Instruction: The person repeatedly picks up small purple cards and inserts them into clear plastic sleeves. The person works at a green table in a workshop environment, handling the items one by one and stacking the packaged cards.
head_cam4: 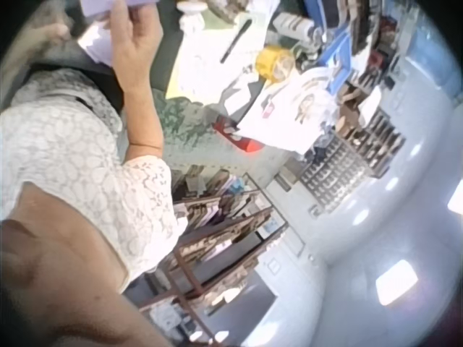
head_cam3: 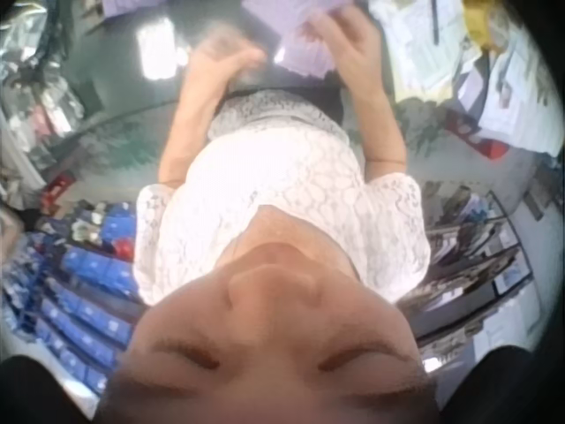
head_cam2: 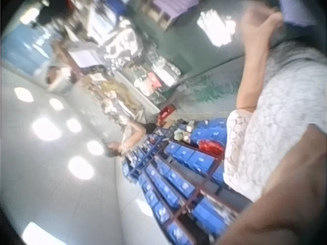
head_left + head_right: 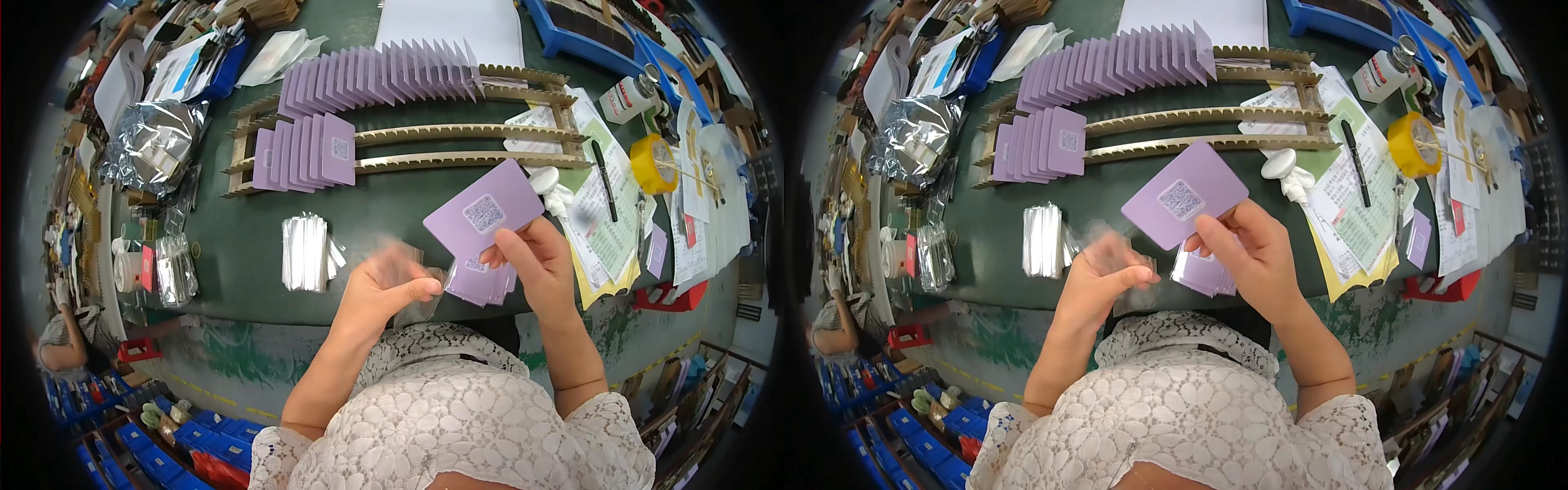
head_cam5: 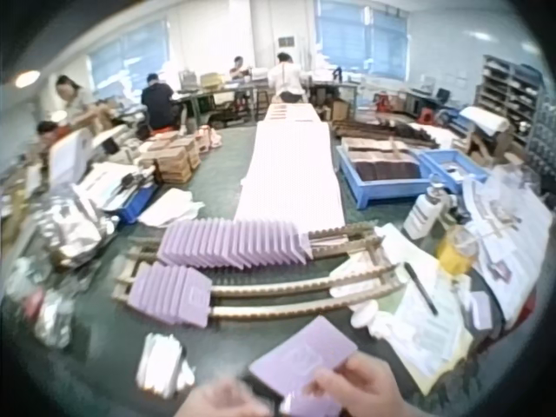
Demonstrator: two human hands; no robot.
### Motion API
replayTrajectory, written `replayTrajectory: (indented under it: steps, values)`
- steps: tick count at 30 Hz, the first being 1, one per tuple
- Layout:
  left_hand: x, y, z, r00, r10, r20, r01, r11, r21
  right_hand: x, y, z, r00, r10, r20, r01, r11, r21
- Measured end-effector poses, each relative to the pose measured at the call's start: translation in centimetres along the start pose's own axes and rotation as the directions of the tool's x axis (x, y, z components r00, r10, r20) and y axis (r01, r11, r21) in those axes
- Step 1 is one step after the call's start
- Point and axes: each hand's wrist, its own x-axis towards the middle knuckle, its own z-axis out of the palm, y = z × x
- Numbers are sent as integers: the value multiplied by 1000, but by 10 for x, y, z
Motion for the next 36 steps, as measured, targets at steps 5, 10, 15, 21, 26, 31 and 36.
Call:
replayTrajectory:
  steps: [5, 10, 15, 21, 26, 31, 36]
  values:
    - [-2, 8, 4, 999, -31, 34, 34, 996, -87, -3, 7, 0, 994, -48, 103, 73, 963, -258]
    - [-2, 11, 1, 998, -48, -38, 44, 994, -103, -5, 6, -8, 987, 16, 159, 44, 928, -369]
    - [-3, 11, 10, 999, -10, -42, 7, 998, -60, -1, 4, -9, 990, 17, 141, 26, 954, -298]
    - [-3, 12, 8, 1000, -13, -10, 13, 1000, -20, 0, 5, -10, 989, -15, 146, 60, 950, -307]
    - [-3, 11, 7, 995, -15, -99, 1, 990, -138, -6, 6, -7, 986, -71, 153, 120, 932, -342]
    - [-1, 5, 5, 988, 27, -154, -54, 983, -178, -16, 12, -10, 996, -75, 43, 85, 939, -333]
    - [-3, 5, 8, 991, 38, -129, -60, 984, -167, -13, 7, -5, 989, -145, 29, 147, 942, -302]
